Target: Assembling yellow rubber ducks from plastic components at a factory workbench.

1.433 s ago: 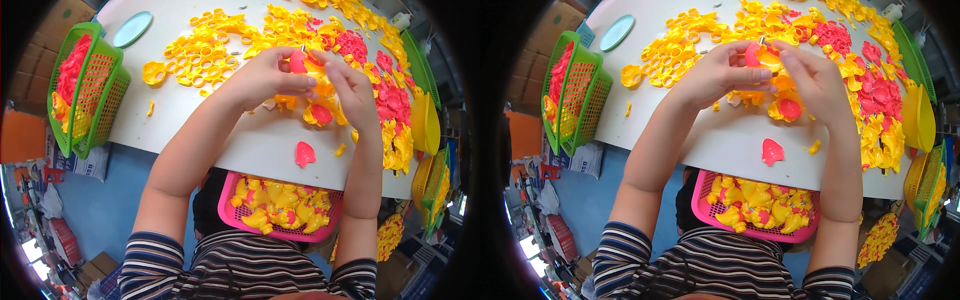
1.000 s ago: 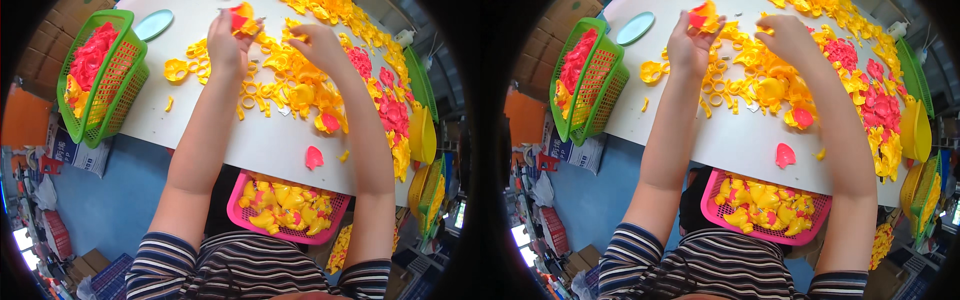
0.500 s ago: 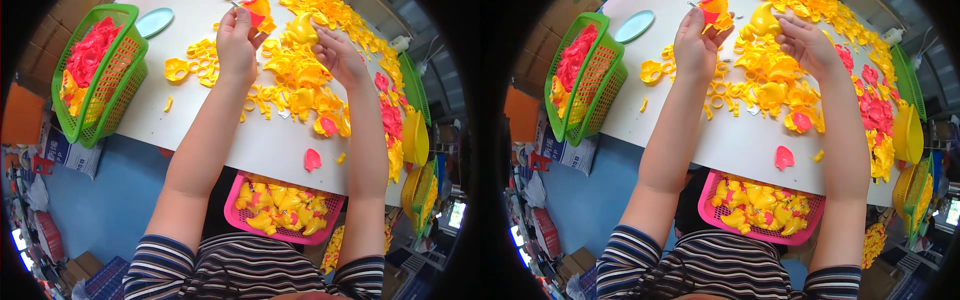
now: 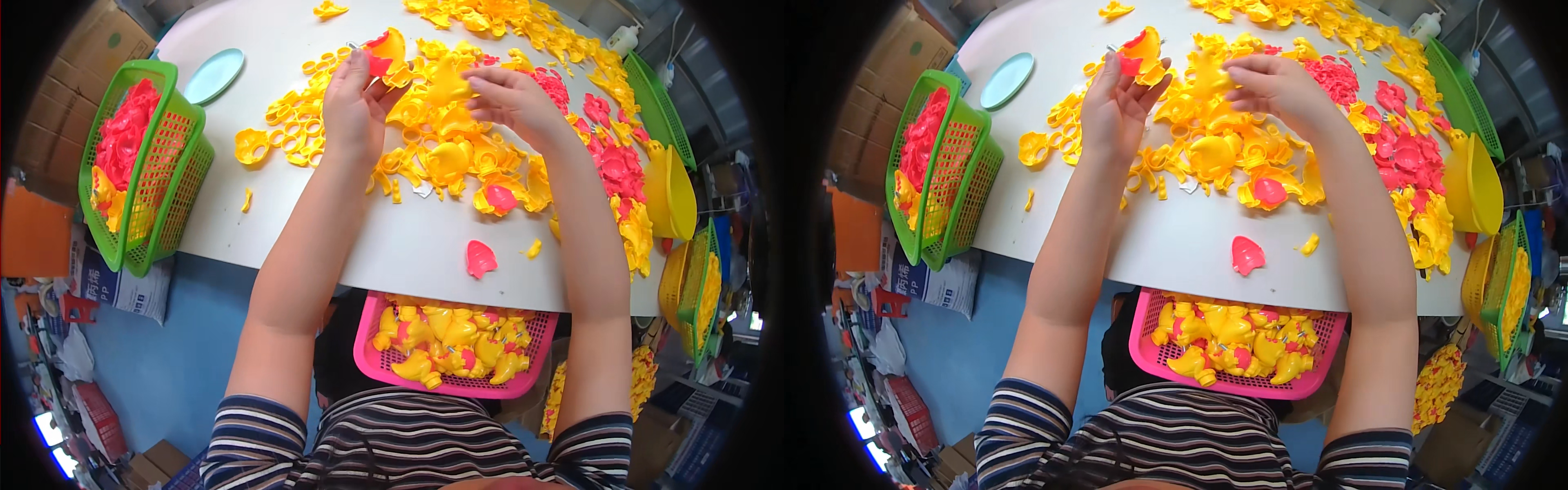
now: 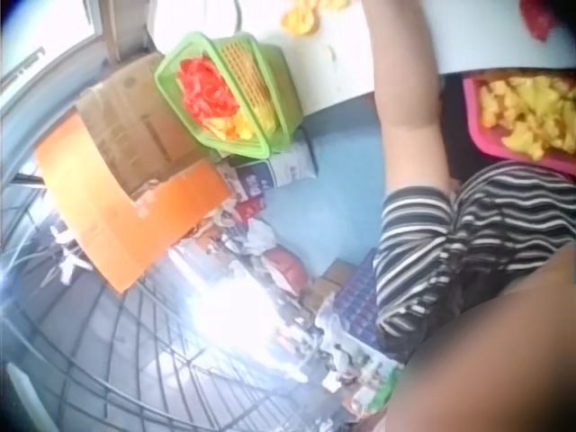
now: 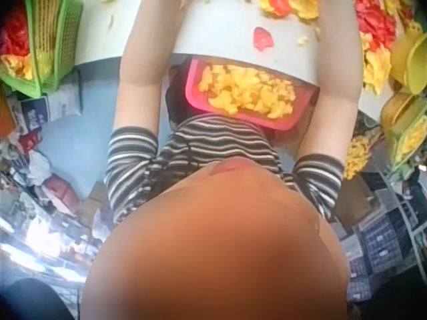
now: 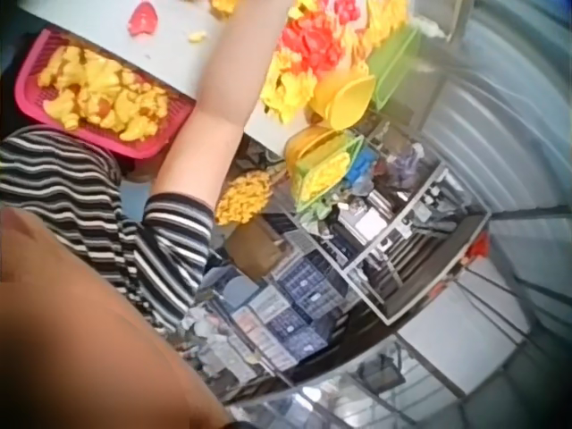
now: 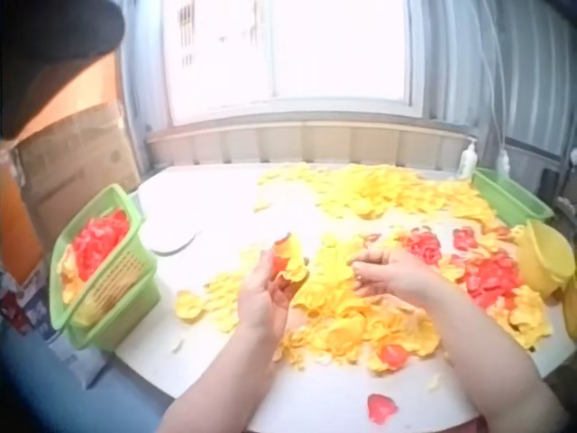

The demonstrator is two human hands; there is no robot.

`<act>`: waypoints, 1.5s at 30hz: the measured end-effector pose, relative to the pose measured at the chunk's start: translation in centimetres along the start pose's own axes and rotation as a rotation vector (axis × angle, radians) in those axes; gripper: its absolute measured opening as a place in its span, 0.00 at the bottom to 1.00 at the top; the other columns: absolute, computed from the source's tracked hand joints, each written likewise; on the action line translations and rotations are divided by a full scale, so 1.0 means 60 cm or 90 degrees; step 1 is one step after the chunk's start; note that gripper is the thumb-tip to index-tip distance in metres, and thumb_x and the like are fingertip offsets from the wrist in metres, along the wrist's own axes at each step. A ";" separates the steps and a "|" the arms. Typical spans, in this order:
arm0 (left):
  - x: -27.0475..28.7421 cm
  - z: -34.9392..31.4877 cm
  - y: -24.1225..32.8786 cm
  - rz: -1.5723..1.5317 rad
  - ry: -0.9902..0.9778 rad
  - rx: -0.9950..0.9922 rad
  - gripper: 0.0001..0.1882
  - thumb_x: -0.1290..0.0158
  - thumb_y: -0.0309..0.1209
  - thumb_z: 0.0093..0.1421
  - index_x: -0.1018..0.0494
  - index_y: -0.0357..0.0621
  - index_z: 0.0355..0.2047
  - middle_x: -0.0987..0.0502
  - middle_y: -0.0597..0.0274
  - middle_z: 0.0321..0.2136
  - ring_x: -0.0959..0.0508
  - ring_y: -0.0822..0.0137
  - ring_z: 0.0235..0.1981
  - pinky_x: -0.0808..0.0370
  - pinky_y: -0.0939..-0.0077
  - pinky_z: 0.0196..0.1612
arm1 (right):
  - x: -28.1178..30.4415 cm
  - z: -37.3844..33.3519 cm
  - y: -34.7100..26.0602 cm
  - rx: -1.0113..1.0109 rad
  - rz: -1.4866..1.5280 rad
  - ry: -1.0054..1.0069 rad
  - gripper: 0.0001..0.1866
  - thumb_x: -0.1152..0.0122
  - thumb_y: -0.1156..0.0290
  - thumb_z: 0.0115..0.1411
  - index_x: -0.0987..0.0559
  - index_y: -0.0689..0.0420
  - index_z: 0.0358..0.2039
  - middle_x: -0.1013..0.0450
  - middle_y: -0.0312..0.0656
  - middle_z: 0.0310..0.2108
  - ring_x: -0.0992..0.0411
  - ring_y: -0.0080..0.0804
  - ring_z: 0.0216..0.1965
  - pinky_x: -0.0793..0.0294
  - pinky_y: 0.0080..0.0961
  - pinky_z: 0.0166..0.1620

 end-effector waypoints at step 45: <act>-0.012 -0.007 -0.014 0.110 0.018 0.006 0.18 0.54 0.43 0.62 0.33 0.41 0.43 0.26 0.64 0.33 0.25 0.75 0.34 0.27 0.80 0.37 | 0.231 0.240 0.021 0.077 -0.727 0.228 0.29 0.30 0.59 0.41 0.24 0.57 0.45 0.26 0.47 0.43 0.26 0.35 0.42 0.27 0.27 0.45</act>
Point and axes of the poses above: each hand's wrist, its own z-axis towards the middle knuckle, its own x-axis out of the back of the hand, y = z × x, the point moved 3 cm from there along z, towards the middle knuckle
